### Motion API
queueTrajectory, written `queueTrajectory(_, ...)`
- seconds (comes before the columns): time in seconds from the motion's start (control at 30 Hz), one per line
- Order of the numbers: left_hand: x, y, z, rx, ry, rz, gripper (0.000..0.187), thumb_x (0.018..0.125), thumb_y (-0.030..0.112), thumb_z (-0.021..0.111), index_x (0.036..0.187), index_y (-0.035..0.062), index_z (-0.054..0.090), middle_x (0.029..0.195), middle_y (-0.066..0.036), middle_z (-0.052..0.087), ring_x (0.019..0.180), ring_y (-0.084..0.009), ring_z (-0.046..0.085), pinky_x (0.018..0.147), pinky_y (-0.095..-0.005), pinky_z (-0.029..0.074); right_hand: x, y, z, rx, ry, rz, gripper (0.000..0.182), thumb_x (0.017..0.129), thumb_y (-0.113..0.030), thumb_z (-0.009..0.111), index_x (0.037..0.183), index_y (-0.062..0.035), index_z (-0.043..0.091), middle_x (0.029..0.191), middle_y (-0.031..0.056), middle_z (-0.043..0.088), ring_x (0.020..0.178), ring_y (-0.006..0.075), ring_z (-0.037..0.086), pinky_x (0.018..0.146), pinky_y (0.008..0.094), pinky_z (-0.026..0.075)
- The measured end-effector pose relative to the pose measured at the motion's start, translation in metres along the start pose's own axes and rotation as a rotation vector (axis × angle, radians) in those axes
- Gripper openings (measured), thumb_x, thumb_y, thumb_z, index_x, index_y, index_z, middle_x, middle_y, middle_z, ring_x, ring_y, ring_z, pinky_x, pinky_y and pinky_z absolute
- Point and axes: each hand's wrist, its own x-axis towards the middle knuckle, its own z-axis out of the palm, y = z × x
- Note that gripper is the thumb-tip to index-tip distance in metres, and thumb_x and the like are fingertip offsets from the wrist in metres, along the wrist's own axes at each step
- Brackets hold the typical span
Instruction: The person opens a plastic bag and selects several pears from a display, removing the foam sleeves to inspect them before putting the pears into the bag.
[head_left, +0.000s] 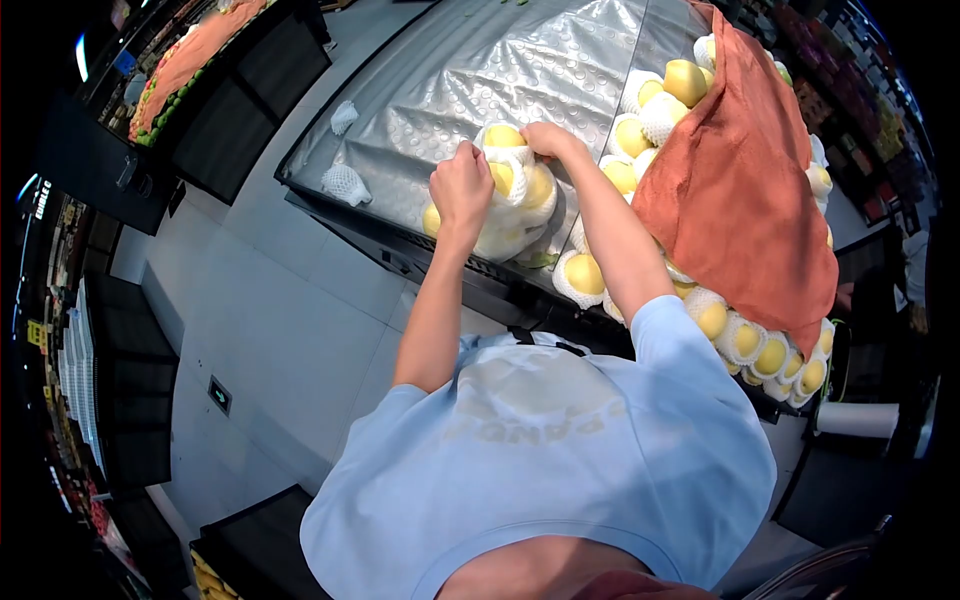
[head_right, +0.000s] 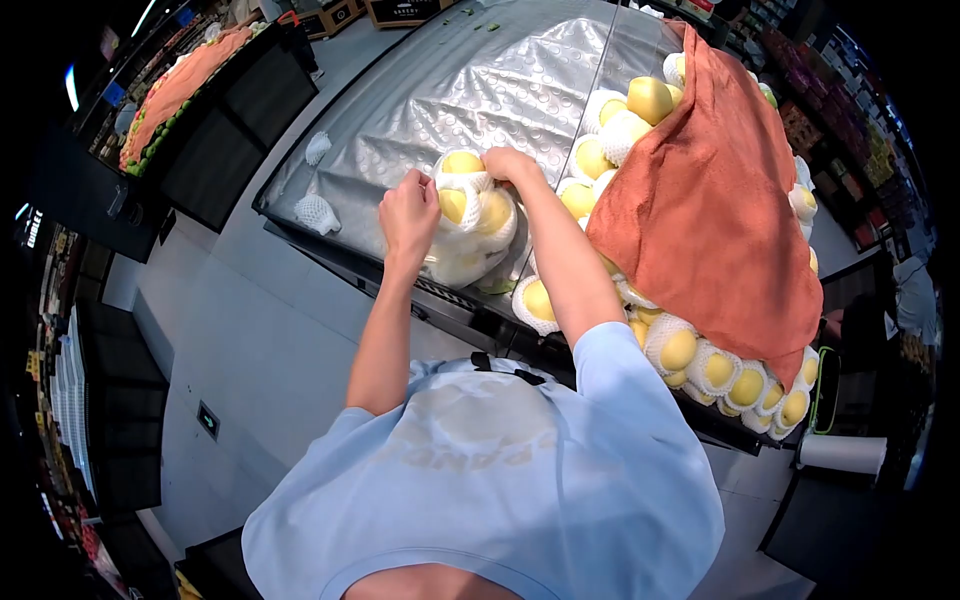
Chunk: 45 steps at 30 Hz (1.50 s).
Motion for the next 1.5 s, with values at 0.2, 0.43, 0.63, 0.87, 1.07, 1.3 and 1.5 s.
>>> queueTrajectory(0.2, 0.008, 0.002, -0.009, -0.024, 0.081, 0.021, 0.012, 0.089, 0.017, 0.063, 0.087, 0.0054, 0.066, 0.068, -0.019, 0.066, 0.068, -0.0400, 0.066, 0.064, -0.0485, 0.050, -0.019, -0.001, 0.010, -0.057, 0.319, -0.021, 0.028, 0.094, -0.017, 0.048, 0.110, -0.0049, 0.066, 0.100, 0.0162, 0.072, 0.088, 0.0315, 0.071, 0.080, 0.0465, 0.054)
queueTrajectory(0.43, 0.016, 0.008, -0.026, -0.128, 0.164, 0.016, 0.014, 0.089, 0.015, 0.064, 0.085, 0.0021, 0.067, 0.063, -0.015, 0.066, 0.060, -0.0323, 0.066, 0.059, -0.0398, 0.049, -0.066, -0.009, 0.007, 0.009, 0.586, -0.026, 0.023, 0.098, -0.024, 0.050, 0.107, -0.0068, 0.062, 0.096, 0.0195, 0.070, 0.092, 0.0388, 0.068, 0.078, 0.0504, 0.052)
queueTrajectory(0.63, 0.023, 0.025, -0.042, -0.225, 0.223, -0.012, 0.016, 0.091, 0.013, 0.063, 0.084, -0.0009, 0.065, 0.053, -0.009, 0.060, 0.044, -0.0161, 0.055, 0.050, -0.0329, 0.042, -0.104, -0.005, 0.014, 0.172, 0.685, -0.033, 0.025, 0.100, -0.026, 0.049, 0.101, -0.0038, 0.059, 0.090, 0.0221, 0.068, 0.087, 0.0418, 0.067, 0.074, 0.0524, 0.050)
queueTrajectory(0.87, 0.036, 0.029, -0.063, -0.306, 0.349, -0.041, 0.015, 0.091, 0.010, 0.063, 0.082, -0.0009, 0.064, 0.051, -0.003, 0.055, 0.044, -0.0094, 0.045, 0.047, -0.0291, 0.035, -0.125, 0.000, 0.020, 0.353, 0.757, -0.028, 0.026, 0.100, -0.026, 0.049, 0.096, -0.0013, 0.057, 0.087, 0.0234, 0.067, 0.079, 0.0416, 0.067, 0.070, 0.0518, 0.050)
queueTrajectory(1.07, 0.050, 0.034, -0.075, -0.383, 0.375, -0.086, 0.015, 0.092, 0.011, 0.064, 0.083, -0.0014, 0.065, 0.052, 0.000, 0.054, 0.047, -0.0056, 0.043, 0.048, -0.0254, 0.034, -0.138, -0.002, 0.004, 1.288, 0.670, -0.262, 0.020, 0.098, -0.013, 0.052, 0.081, -0.0027, 0.047, 0.068, 0.0011, 0.051, 0.055, 0.0085, 0.054, 0.054, 0.0252, 0.046)
queueTrajectory(1.3, 0.049, 0.046, -0.081, -0.514, 0.358, -0.126, 0.014, 0.093, 0.011, 0.064, 0.086, -0.0008, 0.065, 0.052, 0.002, 0.053, 0.044, -0.0030, 0.041, 0.044, -0.0225, 0.031, -0.143, -0.013, 0.006, 1.307, 0.712, -0.375, 0.024, 0.103, -0.019, 0.048, 0.084, -0.0062, 0.047, 0.073, -0.0014, 0.047, 0.057, 0.0057, 0.046, 0.053, 0.0229, 0.041)
queueTrajectory(1.5, 0.061, 0.039, -0.089, -0.572, 0.418, -0.113, 0.018, 0.096, 0.016, 0.064, 0.088, 0.0000, 0.063, 0.052, 0.004, 0.052, 0.043, -0.0017, 0.036, 0.042, -0.0212, 0.026, -0.184, -0.021, -0.010, 1.218, 0.769, -0.552, 0.024, 0.105, -0.023, 0.046, 0.087, -0.0082, 0.044, 0.075, -0.0037, 0.043, 0.063, 0.0031, 0.037, 0.054, 0.0196, 0.036)
